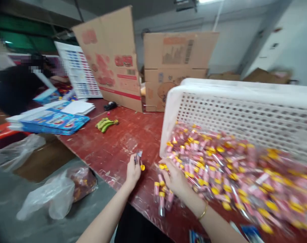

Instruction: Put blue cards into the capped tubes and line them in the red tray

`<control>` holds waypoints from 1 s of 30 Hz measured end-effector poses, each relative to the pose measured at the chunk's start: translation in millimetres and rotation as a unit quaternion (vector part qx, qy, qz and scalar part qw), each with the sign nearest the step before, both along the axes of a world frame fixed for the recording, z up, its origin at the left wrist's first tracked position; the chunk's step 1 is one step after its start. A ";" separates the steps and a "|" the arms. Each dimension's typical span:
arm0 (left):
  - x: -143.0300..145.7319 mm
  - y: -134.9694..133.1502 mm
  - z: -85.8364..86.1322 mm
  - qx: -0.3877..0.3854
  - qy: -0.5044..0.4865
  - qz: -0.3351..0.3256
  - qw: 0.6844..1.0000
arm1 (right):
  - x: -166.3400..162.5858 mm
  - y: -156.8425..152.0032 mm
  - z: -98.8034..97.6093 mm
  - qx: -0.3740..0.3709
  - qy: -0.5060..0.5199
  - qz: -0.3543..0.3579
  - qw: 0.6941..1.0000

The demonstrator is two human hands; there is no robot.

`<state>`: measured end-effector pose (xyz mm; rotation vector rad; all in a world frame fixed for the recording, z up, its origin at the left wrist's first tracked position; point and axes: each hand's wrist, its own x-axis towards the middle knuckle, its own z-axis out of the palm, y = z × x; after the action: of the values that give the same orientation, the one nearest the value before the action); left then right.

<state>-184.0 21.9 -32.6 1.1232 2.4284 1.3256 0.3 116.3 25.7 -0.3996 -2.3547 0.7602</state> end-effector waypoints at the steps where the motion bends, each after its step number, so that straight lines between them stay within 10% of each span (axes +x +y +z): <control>1: 18.3 7.2 3.9 0.016 -0.003 -0.028 0.999 | 24.0 7.9 -1.0 0.006 0.010 -0.027 1.000; 7: 132.9 74.5 30.2 0.079 0.024 -0.242 0.967 | 131.0 47.5 -11.9 0.050 0.007 -0.185 0.981; 11: 156.1 95.5 40.6 0.106 0.039 -0.284 0.952 | 156.7 38.6 -14.9 0.050 -0.021 -0.183 0.982; 19: 159.0 -43.3 -10.4 0.154 0.006 -0.107 0.982 | 179.5 -17.5 -57.0 -0.034 -0.006 -0.202 0.979; 23: 176.8 -55.1 -40.5 0.154 -0.030 -0.108 0.982 | 181.6 -24.9 -64.1 -0.072 0.015 -0.204 0.976; 30: 176.0 -63.0 -4.4 0.169 -0.145 -0.091 0.971 | 195.3 -50.0 -59.1 -0.267 0.180 -0.289 0.902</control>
<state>-8.0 -41.2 -37.0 1.0994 1.8932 1.7447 195.6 66.3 -33.4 -1.0377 -1.5283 1.0582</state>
